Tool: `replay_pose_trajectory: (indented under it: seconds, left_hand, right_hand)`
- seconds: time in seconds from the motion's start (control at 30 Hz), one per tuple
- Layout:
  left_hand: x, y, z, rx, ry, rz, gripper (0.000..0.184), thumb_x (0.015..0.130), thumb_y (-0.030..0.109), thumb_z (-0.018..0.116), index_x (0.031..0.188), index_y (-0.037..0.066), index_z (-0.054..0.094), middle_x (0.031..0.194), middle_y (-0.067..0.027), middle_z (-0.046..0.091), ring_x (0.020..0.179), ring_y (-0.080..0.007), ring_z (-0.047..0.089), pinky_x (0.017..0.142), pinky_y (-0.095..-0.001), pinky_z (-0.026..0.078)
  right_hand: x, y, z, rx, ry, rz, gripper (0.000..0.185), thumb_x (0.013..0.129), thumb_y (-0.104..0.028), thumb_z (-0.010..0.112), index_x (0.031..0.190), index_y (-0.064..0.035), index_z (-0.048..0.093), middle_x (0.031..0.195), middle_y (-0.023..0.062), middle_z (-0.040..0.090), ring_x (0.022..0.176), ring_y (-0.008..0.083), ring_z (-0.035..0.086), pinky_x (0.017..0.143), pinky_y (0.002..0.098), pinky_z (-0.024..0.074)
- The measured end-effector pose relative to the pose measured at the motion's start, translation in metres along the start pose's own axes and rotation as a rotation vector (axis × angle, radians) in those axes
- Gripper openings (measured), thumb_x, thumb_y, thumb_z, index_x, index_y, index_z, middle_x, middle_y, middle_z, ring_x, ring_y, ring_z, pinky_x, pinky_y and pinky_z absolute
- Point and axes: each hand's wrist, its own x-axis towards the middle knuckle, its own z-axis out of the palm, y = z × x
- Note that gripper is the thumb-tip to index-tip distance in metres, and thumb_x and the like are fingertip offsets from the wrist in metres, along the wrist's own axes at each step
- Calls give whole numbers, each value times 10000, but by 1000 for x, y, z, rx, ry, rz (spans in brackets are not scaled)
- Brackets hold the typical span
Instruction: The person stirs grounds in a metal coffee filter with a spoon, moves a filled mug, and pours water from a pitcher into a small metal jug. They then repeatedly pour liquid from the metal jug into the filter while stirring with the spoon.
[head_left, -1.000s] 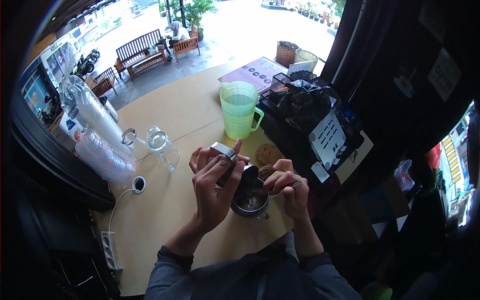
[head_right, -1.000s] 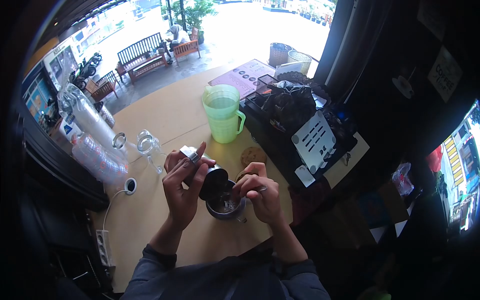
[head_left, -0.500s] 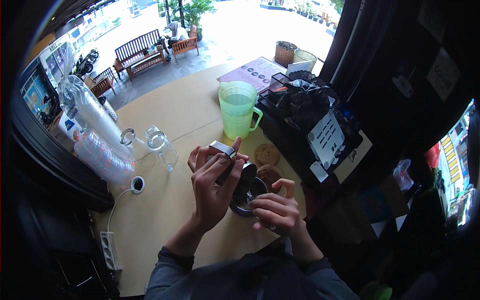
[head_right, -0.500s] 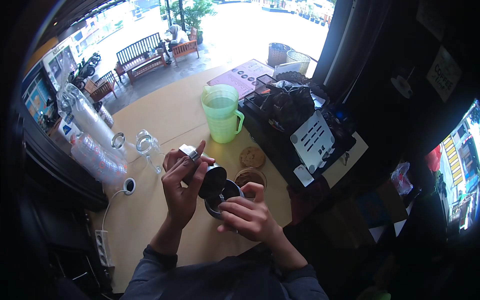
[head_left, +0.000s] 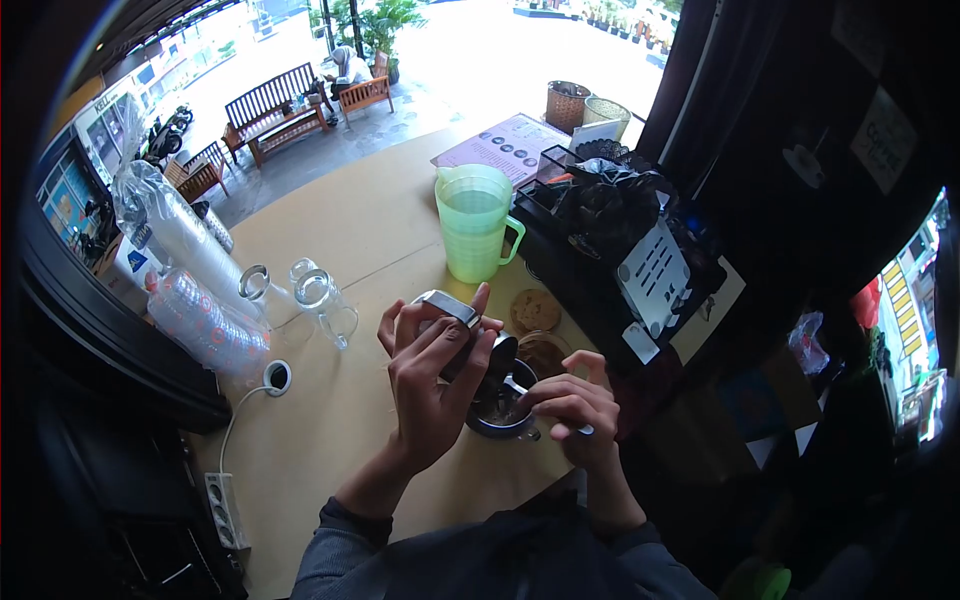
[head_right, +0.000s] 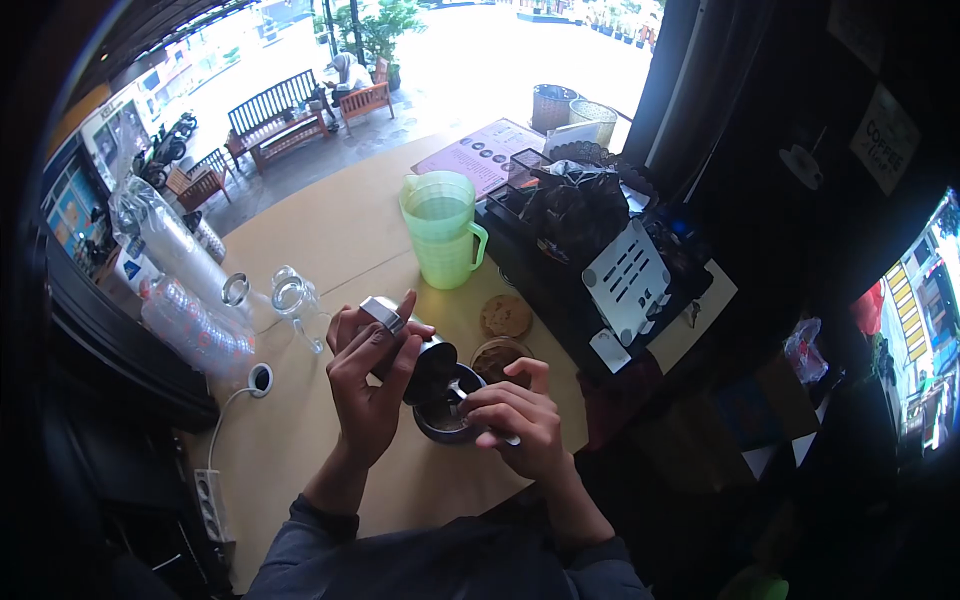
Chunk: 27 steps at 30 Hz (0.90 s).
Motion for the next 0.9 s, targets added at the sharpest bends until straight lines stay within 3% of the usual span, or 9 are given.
replay_pose_trajectory:
  seconds: [0.13, 0.2, 0.33, 0.47, 0.8, 0.9]
  left_hand:
    - [0, 2, -1, 39, -12, 21, 317, 884, 104, 613, 1168, -32, 656, 891, -25, 716, 928, -176, 524, 1011, -413, 260]
    - [0, 2, -1, 22, -9, 15, 322, 883, 102, 614, 1174, -29, 654, 890, -25, 717, 929, -177, 523, 1017, -414, 254]
    - [0, 0, 0, 24, 1, 2, 331, 883, 101, 613, 1187, -27, 648, 883, -27, 717, 932, -177, 521, 1019, -412, 255]
    - [-1, 0, 1, 17, 7, -10, 334, 887, 103, 609, 1194, -25, 644, 882, -29, 717, 933, -176, 520, 1023, -412, 256]
    - [-1, 0, 1, 30, -11, 5, 337, 892, 108, 603, 1199, -26, 640, 885, -34, 716, 943, -175, 515, 1023, -407, 262]
    - [0, 0, 1, 13, 11, -26, 345, 895, 110, 598, 1209, -29, 632, 886, -35, 714, 944, -171, 510, 985, -378, 315]
  right_hand:
    - [-1, 0, -1, 75, -40, 27, 499, 960, -503, 441, 787, -67, 610, 772, 78, 710, 687, 206, 689, 839, 417, 385]
    - [-2, 2, -6, 124, 10, 61, 415, 914, -452, 530, 798, -64, 621, 801, 33, 694, 723, 185, 674, 896, 421, 372]
    - [7, 1, -4, 82, -77, 26, 425, 917, -458, 524, 779, -66, 607, 785, 43, 693, 708, 185, 672, 871, 417, 378]
    - [0, 3, -10, 148, -19, 91, 406, 914, -445, 538, 814, -58, 609, 820, 41, 693, 749, 196, 674, 899, 429, 379]
    - [3, 0, -1, 154, -13, 111, 457, 944, -475, 480, 813, -58, 615, 793, 54, 698, 762, 195, 678, 897, 416, 377]
    - [2, 3, 3, 218, -22, 107, 475, 961, -484, 452, 814, -63, 616, 784, 66, 700, 754, 182, 671, 899, 407, 371]
